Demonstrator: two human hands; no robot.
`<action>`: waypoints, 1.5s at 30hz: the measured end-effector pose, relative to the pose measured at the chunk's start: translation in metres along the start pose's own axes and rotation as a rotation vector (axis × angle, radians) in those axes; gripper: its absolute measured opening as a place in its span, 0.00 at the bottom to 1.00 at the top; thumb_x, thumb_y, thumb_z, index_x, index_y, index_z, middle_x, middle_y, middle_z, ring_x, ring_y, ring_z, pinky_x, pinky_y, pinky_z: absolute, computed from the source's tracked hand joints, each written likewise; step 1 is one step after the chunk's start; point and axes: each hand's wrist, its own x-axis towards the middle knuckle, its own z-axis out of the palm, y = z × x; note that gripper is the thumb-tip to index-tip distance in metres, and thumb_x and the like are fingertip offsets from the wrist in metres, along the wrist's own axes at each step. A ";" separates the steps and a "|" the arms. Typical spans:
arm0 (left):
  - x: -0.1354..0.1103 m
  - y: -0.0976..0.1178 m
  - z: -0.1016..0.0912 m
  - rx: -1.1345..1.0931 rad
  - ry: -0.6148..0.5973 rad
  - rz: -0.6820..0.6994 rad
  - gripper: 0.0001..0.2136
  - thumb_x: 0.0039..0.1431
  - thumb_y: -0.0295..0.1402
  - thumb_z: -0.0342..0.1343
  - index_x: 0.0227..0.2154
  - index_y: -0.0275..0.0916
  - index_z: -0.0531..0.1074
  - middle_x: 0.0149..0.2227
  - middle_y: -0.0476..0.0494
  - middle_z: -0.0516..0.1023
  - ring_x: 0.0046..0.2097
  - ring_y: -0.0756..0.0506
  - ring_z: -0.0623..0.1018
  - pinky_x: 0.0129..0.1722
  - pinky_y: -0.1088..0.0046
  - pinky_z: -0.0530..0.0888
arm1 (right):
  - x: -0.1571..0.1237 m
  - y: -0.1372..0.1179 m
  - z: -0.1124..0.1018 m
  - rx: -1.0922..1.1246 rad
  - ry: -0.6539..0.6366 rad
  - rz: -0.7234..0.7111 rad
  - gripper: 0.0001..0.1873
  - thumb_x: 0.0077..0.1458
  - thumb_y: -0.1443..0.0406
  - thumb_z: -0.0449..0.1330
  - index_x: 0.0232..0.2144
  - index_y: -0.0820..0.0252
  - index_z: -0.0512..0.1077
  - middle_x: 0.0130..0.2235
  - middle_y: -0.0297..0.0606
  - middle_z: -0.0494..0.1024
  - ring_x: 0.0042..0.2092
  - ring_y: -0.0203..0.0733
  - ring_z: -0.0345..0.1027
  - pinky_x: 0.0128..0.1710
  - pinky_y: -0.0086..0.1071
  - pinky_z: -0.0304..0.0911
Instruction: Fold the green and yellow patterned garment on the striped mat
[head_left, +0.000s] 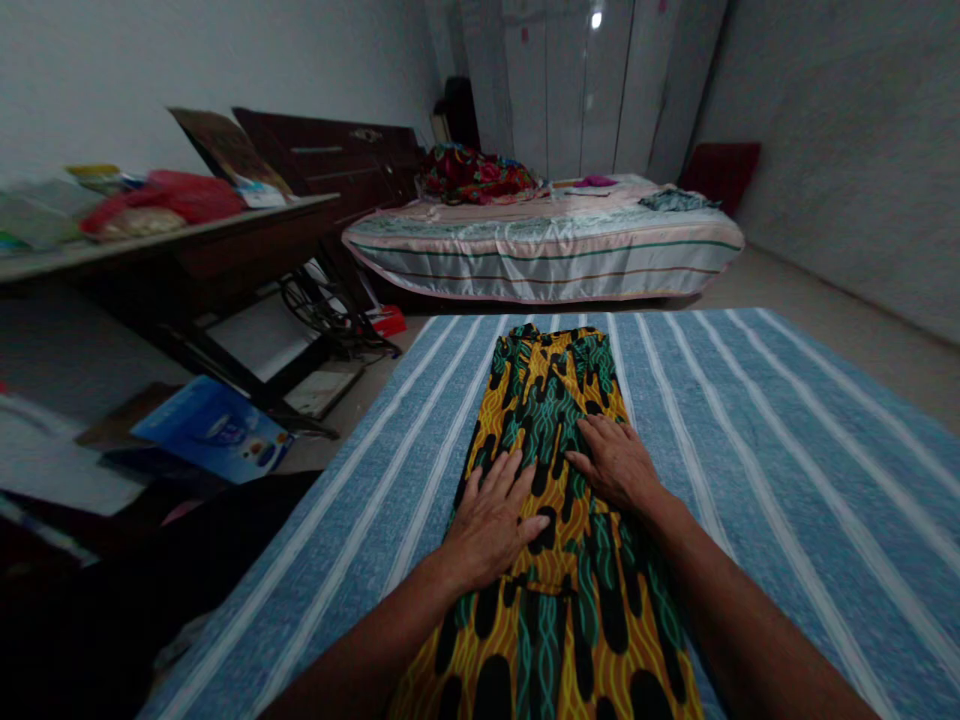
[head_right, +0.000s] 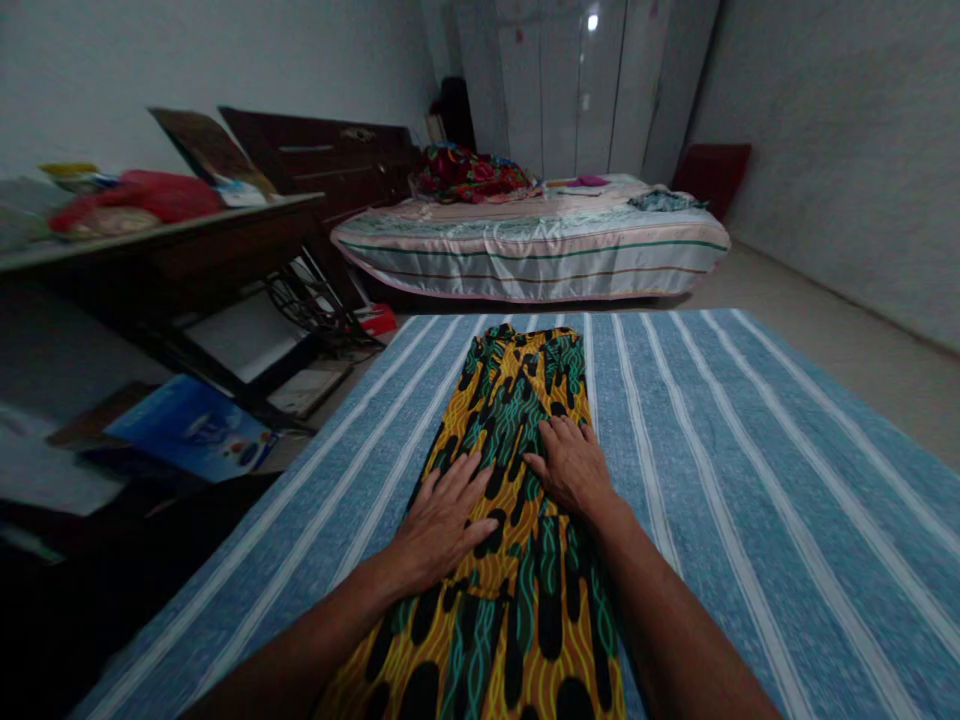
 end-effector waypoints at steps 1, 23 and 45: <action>-0.001 0.000 0.000 0.004 -0.018 -0.009 0.29 0.63 0.48 0.41 0.63 0.40 0.51 0.67 0.38 0.43 0.67 0.38 0.45 0.62 0.49 0.48 | 0.000 0.000 0.001 -0.013 -0.005 0.006 0.30 0.61 0.51 0.46 0.56 0.65 0.61 0.59 0.49 0.63 0.60 0.52 0.52 0.56 0.45 0.47; -0.008 0.004 0.001 -0.079 0.020 -0.075 0.37 0.56 0.56 0.44 0.63 0.40 0.49 0.67 0.36 0.39 0.67 0.36 0.40 0.62 0.47 0.43 | -0.003 0.004 0.018 -0.072 -0.022 0.114 0.35 0.60 0.46 0.43 0.59 0.64 0.59 0.62 0.49 0.58 0.63 0.51 0.46 0.59 0.46 0.43; -0.092 0.020 0.018 -0.170 0.140 -0.002 0.30 0.60 0.48 0.46 0.62 0.40 0.54 0.67 0.37 0.46 0.67 0.39 0.44 0.63 0.52 0.47 | -0.085 -0.065 -0.001 -0.051 -0.026 0.099 0.28 0.61 0.52 0.45 0.57 0.60 0.62 0.61 0.46 0.61 0.63 0.50 0.49 0.58 0.48 0.48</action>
